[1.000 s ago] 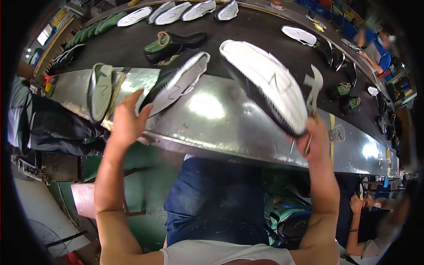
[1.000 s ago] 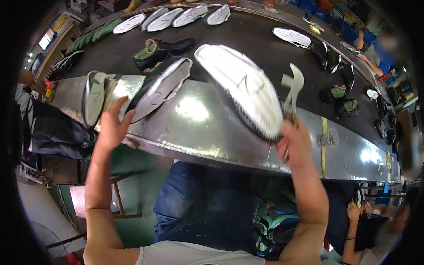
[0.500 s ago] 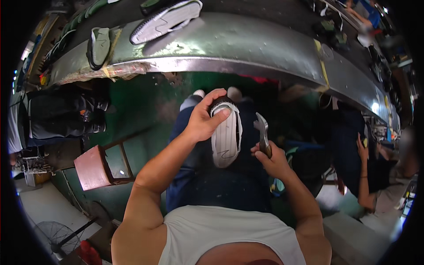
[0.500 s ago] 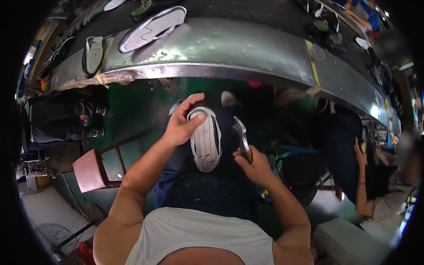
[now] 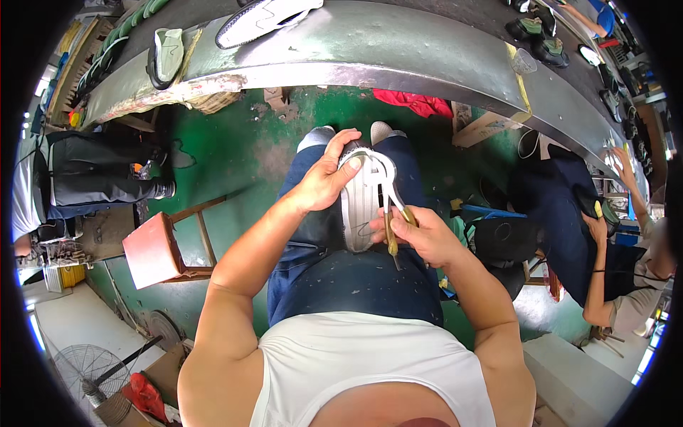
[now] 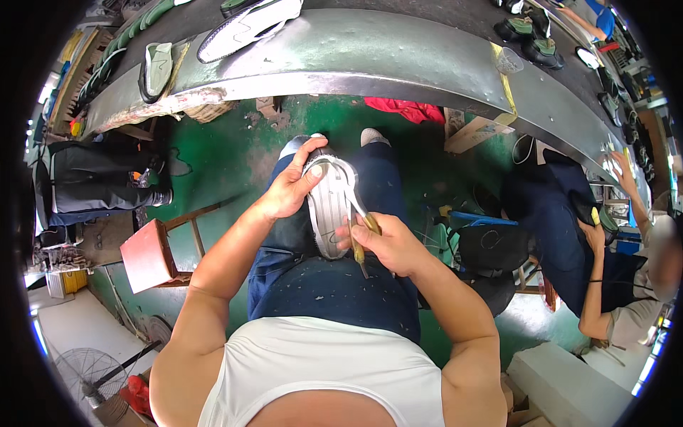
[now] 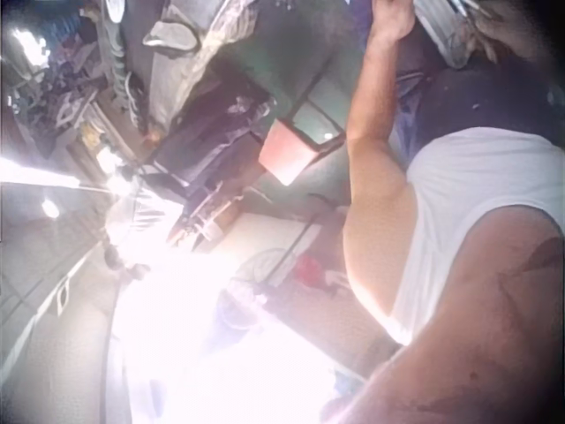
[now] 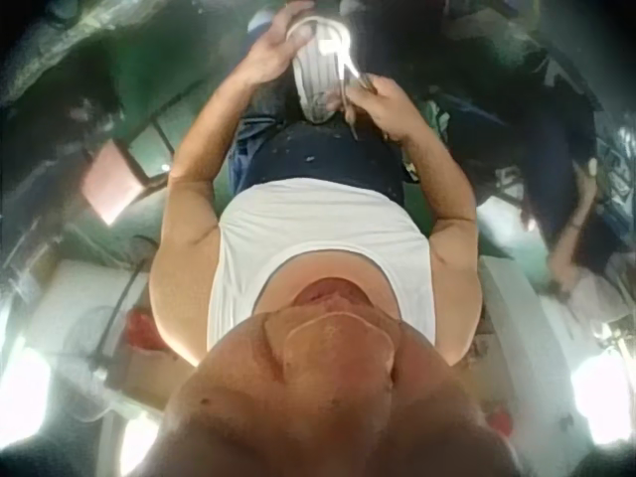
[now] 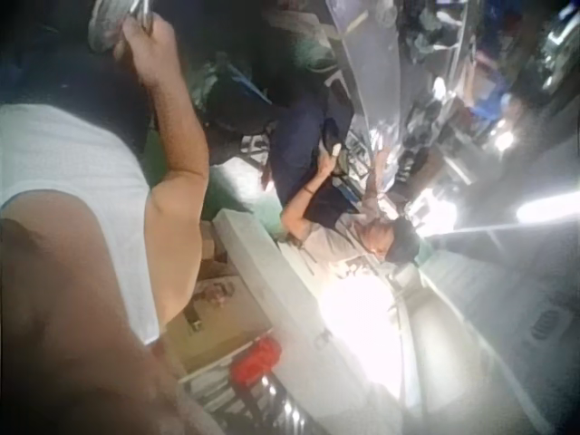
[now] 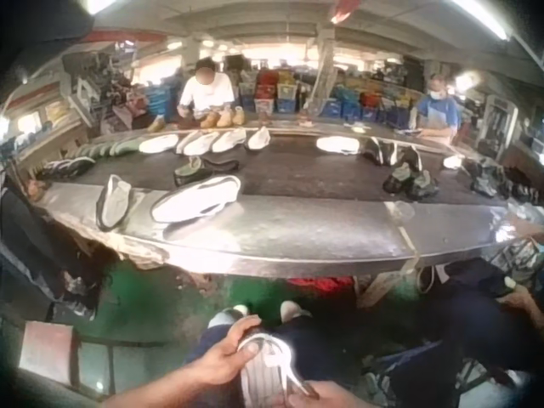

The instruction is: Using a tool to trim excess material from the soles of newly manufactured shoes in a factory setting.

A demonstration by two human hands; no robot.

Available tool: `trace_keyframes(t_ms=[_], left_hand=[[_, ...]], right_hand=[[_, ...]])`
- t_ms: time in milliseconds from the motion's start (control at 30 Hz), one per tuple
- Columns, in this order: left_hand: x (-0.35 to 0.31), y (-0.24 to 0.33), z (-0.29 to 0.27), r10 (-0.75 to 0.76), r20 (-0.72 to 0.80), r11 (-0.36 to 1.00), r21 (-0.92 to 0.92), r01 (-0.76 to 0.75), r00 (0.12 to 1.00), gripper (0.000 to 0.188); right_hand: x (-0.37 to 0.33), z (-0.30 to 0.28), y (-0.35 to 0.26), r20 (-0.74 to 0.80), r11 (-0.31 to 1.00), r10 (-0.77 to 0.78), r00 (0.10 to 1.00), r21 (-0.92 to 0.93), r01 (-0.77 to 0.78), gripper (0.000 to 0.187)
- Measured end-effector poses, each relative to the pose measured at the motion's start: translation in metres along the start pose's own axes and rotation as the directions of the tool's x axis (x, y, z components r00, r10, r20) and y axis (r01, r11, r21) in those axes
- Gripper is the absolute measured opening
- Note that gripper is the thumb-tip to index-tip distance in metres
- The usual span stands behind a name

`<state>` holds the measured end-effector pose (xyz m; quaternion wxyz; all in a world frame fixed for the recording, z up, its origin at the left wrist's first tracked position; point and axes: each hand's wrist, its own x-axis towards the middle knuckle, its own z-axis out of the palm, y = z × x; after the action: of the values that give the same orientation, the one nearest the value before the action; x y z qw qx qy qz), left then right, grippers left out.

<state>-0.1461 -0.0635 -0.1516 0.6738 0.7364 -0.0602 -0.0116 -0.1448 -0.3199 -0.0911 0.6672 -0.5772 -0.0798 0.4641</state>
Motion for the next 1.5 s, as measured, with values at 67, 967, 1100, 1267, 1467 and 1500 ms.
trace_keyframes(t_ms=[67,967,1100,1267,1467,1500], left_hand=[[0.000,0.003,-0.001,0.016,0.011,0.999,0.034,-0.016,1.000,0.056],[0.027,0.004,-0.005,-0.178,0.198,0.915,-0.326,0.236,0.964,0.044],[0.019,0.012,0.004,-0.192,0.174,0.887,-0.390,0.247,0.966,0.043],[0.026,0.008,0.024,-0.291,-0.045,0.929,-0.254,0.270,0.956,0.040],[0.033,0.003,0.019,-0.257,0.048,0.930,-0.261,0.260,0.965,0.042],[0.035,0.003,0.020,-0.238,0.073,0.937,-0.245,0.249,0.968,0.043]], right_hand=[[0.008,-0.005,0.000,0.006,0.997,-0.048,0.999,-0.067,0.048,0.030],[0.031,-0.036,0.046,-0.061,0.487,-0.518,0.853,-0.841,0.236,0.030],[0.004,-0.022,0.020,-0.106,0.368,-0.405,0.908,-0.928,0.056,0.024],[-0.007,-0.031,-0.015,-0.122,0.498,-0.160,0.980,-0.867,-0.026,0.021],[-0.008,-0.019,-0.031,-0.176,0.761,-0.388,0.905,-0.615,0.207,0.031],[0.002,-0.024,-0.030,-0.180,0.762,-0.390,0.903,-0.614,0.206,0.031]])
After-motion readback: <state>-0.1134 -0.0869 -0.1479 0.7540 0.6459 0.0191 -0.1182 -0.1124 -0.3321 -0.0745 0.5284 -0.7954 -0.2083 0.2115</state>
